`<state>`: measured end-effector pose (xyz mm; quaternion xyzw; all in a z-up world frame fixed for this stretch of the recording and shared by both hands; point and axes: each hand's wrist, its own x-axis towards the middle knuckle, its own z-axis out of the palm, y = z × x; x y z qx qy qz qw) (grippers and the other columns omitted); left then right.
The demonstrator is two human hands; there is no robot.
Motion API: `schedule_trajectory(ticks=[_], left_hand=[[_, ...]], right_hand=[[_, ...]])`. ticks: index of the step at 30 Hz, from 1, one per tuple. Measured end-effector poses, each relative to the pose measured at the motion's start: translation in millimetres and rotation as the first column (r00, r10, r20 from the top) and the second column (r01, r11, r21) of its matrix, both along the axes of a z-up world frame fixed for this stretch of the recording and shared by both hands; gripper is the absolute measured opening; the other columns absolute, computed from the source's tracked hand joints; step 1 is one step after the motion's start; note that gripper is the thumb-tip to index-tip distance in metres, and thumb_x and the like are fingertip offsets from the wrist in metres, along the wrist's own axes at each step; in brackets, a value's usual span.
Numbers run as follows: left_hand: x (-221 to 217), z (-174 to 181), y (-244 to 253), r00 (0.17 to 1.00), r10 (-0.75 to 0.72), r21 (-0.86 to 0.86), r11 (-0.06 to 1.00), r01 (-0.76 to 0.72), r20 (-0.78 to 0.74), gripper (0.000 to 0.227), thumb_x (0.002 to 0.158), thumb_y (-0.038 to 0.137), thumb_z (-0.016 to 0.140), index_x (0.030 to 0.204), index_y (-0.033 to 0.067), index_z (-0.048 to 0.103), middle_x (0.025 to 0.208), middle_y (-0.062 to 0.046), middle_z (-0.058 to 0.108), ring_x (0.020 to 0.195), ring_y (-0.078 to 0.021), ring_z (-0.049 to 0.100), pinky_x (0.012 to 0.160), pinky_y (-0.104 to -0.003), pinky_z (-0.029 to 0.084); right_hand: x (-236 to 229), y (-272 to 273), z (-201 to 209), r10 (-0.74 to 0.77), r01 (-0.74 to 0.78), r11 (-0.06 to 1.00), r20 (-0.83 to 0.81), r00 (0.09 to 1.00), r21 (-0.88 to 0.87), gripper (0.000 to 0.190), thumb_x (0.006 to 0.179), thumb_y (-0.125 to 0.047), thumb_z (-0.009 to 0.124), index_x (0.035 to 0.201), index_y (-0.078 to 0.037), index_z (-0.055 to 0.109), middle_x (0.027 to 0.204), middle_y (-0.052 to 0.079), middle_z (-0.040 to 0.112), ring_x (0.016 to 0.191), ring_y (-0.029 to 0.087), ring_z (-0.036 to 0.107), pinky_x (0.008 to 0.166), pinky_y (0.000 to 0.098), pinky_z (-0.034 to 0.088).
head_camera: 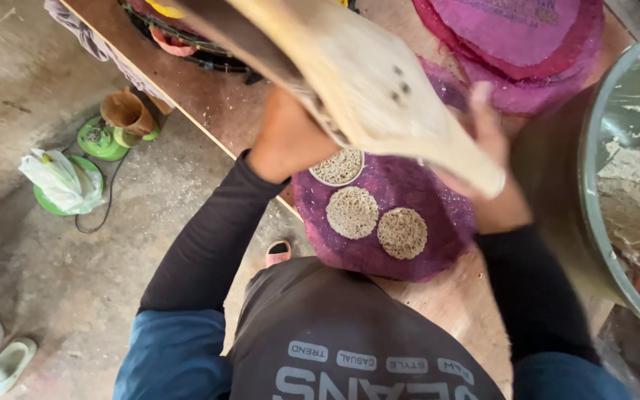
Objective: The person is making crackers by pressing dough through a wooden extruder tool onto circular mats and arranging them on trays.
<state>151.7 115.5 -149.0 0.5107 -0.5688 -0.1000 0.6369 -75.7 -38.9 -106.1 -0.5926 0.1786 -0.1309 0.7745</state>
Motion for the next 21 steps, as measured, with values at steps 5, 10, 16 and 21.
schedule_trajectory(ticks=[5, 10, 16, 21], left_hand=[[0, -9, 27, 0.978, 0.166, -0.042, 0.984, -0.172, -0.128, 0.058, 0.086, 0.018, 0.092, 0.132, -0.0005, 0.06, 0.127, -0.013, 0.072, 0.115, -0.0245, 0.074, 0.101, -0.039, 0.062], [0, -18, 36, 0.948, 0.308, 0.026, 0.951, -0.307, -0.077, 0.05, 0.088, 0.01, 0.092, 0.129, 0.0005, 0.064, 0.123, -0.012, 0.075, 0.112, -0.0207, 0.075, 0.098, -0.032, 0.061], [-10, -24, 34, 0.955, 0.249, 0.01, 0.968, -0.251, -0.16, 0.054, 0.088, 0.003, 0.088, 0.134, -0.0012, 0.059, 0.129, -0.012, 0.072, 0.118, -0.0221, 0.072, 0.103, -0.034, 0.059], [-9, -20, 46, 0.962, 0.152, 0.016, 0.988, -0.152, -0.226, 0.053, 0.09, 0.001, 0.085, 0.134, -0.0032, 0.057, 0.131, -0.013, 0.069, 0.118, -0.0211, 0.07, 0.103, -0.035, 0.059]], right_hand=[[38, 42, -62, -0.183, -0.261, 0.229, -0.305, 0.935, -0.938, 0.09, 0.092, -0.064, 0.063, 0.152, 0.001, 0.045, 0.149, 0.027, 0.051, 0.141, 0.04, 0.046, 0.117, 0.0539, 0.034], [50, 61, -90, -0.264, -0.476, 0.064, -0.475, 0.84, -0.877, 0.112, 0.085, -0.067, 0.074, 0.154, 0.007, 0.024, 0.152, 0.033, 0.034, 0.142, 0.048, 0.031, 0.117, 0.0588, 0.023], [60, 54, -63, -0.183, -0.347, 0.361, -0.431, 0.884, -0.865, 0.092, 0.074, -0.048, 0.081, 0.146, -0.002, 0.047, 0.147, 0.024, 0.051, 0.14, 0.038, 0.046, 0.119, 0.0519, 0.033], [13, 5, -48, -0.07, -0.244, 0.358, -0.287, 0.955, -0.901, 0.084, 0.078, -0.047, 0.086, 0.141, 0.0, 0.057, 0.146, 0.027, 0.054, 0.139, 0.04, 0.049, 0.116, 0.0466, 0.035]])
